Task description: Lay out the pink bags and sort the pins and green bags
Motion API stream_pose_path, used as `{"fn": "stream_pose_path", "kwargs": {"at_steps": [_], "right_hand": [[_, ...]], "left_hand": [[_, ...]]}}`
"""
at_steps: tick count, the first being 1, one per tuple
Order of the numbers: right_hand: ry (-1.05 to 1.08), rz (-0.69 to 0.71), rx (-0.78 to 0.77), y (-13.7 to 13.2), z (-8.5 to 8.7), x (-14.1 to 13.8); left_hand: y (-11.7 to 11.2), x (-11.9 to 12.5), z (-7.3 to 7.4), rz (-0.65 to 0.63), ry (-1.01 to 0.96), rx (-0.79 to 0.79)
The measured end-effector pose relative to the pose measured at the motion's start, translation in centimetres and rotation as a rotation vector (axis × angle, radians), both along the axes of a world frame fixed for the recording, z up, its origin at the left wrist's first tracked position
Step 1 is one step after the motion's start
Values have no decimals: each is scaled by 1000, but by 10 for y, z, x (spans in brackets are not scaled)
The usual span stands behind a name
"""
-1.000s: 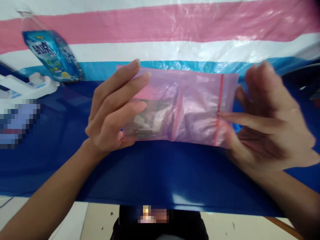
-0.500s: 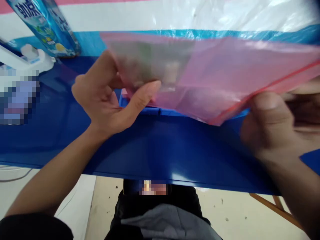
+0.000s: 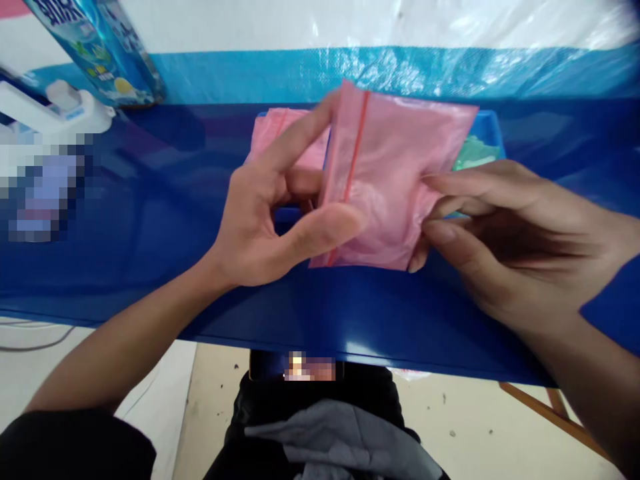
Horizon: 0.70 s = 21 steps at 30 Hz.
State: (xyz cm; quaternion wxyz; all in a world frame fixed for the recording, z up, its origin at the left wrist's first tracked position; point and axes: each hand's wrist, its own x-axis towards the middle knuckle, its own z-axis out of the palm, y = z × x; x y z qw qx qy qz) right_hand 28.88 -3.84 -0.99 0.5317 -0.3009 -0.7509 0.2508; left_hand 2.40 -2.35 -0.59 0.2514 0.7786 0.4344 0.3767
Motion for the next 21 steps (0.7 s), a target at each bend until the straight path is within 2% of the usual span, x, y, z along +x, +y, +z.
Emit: {"fn": "stream_pose_path", "kwargs": {"at_steps": [2,4,6,8,10,13,15,17,19,21], "right_hand": [[-12,34,9,-1,-1,1],[-30,97,-46,-2,-2,3],[-31,117,-87,-2,-3,5],[-19,68,-80,-2,-4,5],[10,-22,-40,-2,-5,5],[11,-162,-25,-1,-7,4],[8,-191,2,0,-8,4],[2,-182,43,1,-9,5],[-22,-171,58,2,-9,6],[-51,-163,66,1,-9,7]], "left_hand": [[4,0,3,50,-38,26],[12,-2,5,110,-84,106],[27,-8,5,173,-110,273],[47,-21,-1,228,-104,446],[66,-36,-10,228,-13,420],[84,-53,-23,264,138,229],[87,-58,-27,296,188,249],[85,-58,-25,266,227,351],[82,-55,-21,141,295,400],[80,-51,-17,11,361,380]]}}
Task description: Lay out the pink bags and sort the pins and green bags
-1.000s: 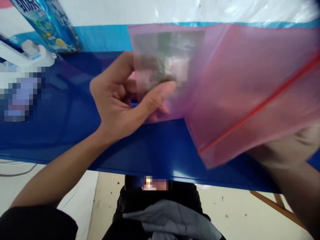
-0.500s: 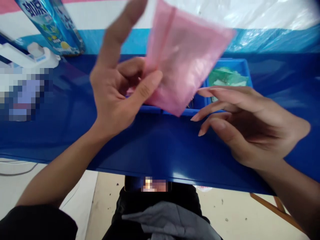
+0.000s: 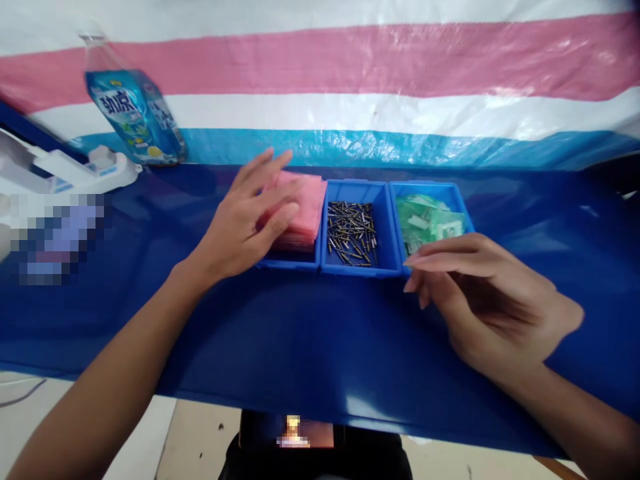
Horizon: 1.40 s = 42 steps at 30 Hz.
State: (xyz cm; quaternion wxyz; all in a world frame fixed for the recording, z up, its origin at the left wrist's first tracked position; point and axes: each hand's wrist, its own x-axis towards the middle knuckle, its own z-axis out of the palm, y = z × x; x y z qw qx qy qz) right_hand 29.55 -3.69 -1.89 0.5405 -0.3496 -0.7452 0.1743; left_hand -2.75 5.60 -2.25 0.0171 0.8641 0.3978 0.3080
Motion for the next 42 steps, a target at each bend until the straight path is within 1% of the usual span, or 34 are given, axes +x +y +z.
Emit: {"fn": "stream_pose_path", "kwargs": {"at_steps": [2,5,7,12,15,21,23,26,29,30,31,33,35,36,37,39,42], "right_hand": [[-31,-12,-2,-1,1,0],[-80,1,53,0,3,-1],[-106,21,80,1,3,-2],[-149,47,106,3,4,-2],[-195,52,134,4,4,-1],[-316,97,212,5,2,2],[-333,80,254,5,0,1],[-363,-12,274,6,-2,1],[-414,-74,287,13,-5,5],[-436,-74,299,16,-6,7],[-464,-66,308,19,-7,10],[-544,-25,325,23,-8,15],[-645,33,336,26,-8,20],[-685,56,339,26,-8,22],[-710,72,338,27,-7,23],[-704,83,330,27,-6,25],[-680,83,315,27,-4,27]], "left_hand": [[-2,3,2,-32,42,-27],[-5,5,3,6,24,-2],[-7,4,5,14,4,-13],[-6,2,8,-47,20,-118],[-5,3,7,-50,19,-148],[-4,2,4,-20,15,-121],[-4,0,4,-20,18,-117],[-1,-3,3,-14,22,-99],[2,-5,3,-6,84,-40],[2,-5,5,2,96,11],[0,-4,7,12,97,91],[-7,0,14,-9,65,318],[-19,8,21,-116,41,523],[-26,13,23,-181,47,575],[-32,18,24,-241,84,574],[-42,28,24,-306,187,563],[-46,35,19,-310,304,536]]}}
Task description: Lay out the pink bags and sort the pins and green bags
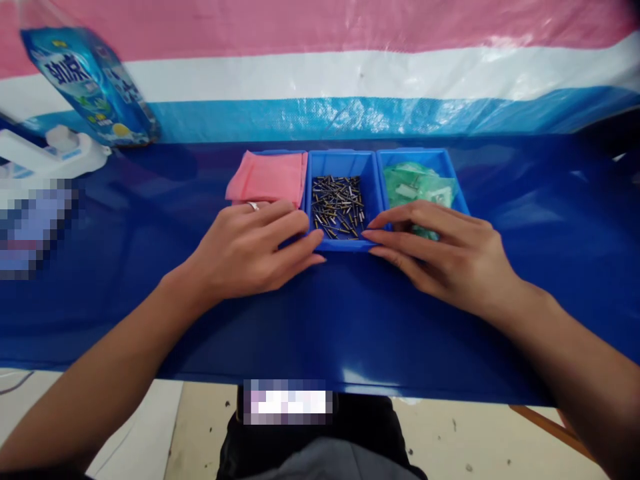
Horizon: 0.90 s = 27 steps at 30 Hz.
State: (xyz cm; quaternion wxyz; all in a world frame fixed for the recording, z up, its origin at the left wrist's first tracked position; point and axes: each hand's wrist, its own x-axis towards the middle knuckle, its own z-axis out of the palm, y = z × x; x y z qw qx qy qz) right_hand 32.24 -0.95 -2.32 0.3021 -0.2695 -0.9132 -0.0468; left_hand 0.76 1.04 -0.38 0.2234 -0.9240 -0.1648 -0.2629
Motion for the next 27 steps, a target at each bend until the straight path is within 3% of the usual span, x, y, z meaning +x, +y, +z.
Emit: {"fn": "stream_pose_path", "kwargs": {"at_steps": [3,10,27], "right_hand": [[-2,-6,-15,0,1,2],[59,11,-13,-1,-4,2],[29,-14,14,-2,-2,-3]], "left_hand": [[3,-2,-4,33,28,-64],[7,-3,-6,-41,1,-127],[8,1,-11,-41,-41,-66]]}}
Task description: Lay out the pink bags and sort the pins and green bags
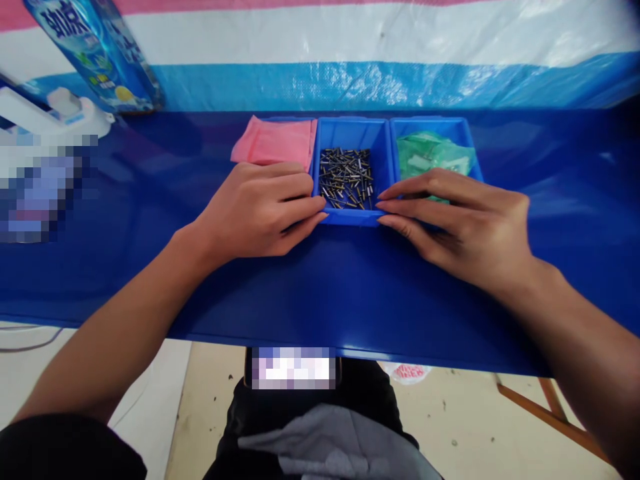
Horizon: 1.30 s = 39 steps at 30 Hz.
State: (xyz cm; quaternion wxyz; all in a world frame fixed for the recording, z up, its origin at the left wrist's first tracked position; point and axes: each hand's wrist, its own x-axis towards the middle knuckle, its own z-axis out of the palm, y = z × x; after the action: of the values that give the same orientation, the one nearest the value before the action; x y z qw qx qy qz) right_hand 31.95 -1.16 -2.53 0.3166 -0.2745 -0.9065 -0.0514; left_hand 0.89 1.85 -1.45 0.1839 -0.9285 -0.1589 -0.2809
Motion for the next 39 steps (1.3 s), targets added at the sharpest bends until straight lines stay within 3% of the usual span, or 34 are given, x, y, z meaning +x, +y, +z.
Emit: {"fn": "stream_pose_path", "kwargs": {"at_steps": [13,20,28,39], "right_hand": [[-16,-2,-49,-2,3,1],[-39,-9,-46,-3,4,2],[-19,12,-26,1,1,1],[0,30,-55,1,2,2]], "left_hand": [[-1,-1,-3,92,31,-143],[-3,-1,1,61,45,-61],[-4,-1,3,114,113,-107],[-1,-5,5,49,110,-85]]}}
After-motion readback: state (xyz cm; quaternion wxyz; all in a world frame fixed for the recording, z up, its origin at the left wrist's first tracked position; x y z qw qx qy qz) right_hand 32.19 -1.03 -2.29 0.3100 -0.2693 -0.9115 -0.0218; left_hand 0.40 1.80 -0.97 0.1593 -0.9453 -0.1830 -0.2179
